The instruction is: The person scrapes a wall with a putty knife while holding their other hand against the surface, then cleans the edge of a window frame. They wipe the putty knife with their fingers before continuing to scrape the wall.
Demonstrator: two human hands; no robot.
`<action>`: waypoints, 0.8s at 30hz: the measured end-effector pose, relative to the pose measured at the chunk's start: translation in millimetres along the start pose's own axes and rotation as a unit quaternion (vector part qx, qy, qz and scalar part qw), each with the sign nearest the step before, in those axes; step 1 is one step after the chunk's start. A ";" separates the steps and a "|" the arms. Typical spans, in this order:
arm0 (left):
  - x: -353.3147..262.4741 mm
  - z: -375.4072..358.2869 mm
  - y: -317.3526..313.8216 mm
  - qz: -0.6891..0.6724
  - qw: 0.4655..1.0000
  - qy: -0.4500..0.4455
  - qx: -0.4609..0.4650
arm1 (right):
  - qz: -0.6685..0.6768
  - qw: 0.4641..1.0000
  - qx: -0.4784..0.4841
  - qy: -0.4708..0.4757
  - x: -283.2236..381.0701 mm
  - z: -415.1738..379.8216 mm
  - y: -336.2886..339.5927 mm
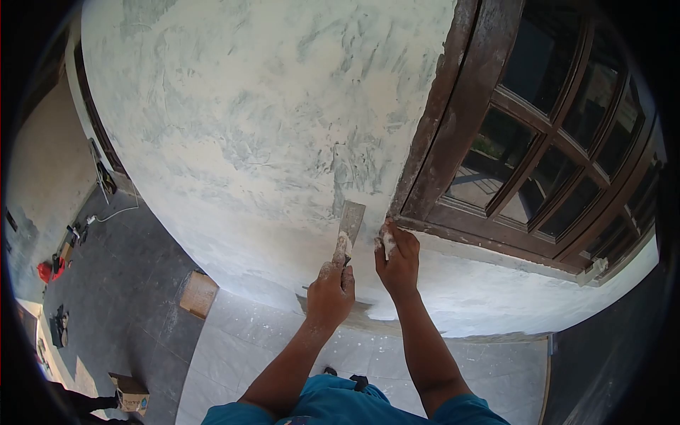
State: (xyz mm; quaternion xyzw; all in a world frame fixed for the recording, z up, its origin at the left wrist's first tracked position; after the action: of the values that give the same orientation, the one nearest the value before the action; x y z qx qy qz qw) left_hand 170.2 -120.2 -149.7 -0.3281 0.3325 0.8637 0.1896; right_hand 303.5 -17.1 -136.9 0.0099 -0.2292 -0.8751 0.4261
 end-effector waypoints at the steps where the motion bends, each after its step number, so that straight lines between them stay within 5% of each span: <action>1: 2.1 -2.9 -0.3 0.007 1.000 -0.005 -0.003 | -0.005 1.000 0.002 0.000 0.7 -1.4 0.4; 24: -5.2 5.6 2.7 0.018 1.000 -0.013 -0.018 | 0.000 1.000 0.006 0.007 -4.3 -3.0 -1.3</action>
State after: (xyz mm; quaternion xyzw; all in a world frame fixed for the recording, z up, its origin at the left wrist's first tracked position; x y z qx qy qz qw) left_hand 170.0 -118.8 -141.7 -0.3138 0.3202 0.8772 0.1720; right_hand 306.0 -14.4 -140.8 0.0189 -0.2314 -0.8737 0.4274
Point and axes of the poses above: each hand's wrist, its own z-axis towards the middle knuckle, its own y-axis out of the back of the hand, x = y × z, the point moved 1 cm from there along z, towards the middle knuckle, and after that the axes turned 8 degrees about -x, right-handed, at the moved point
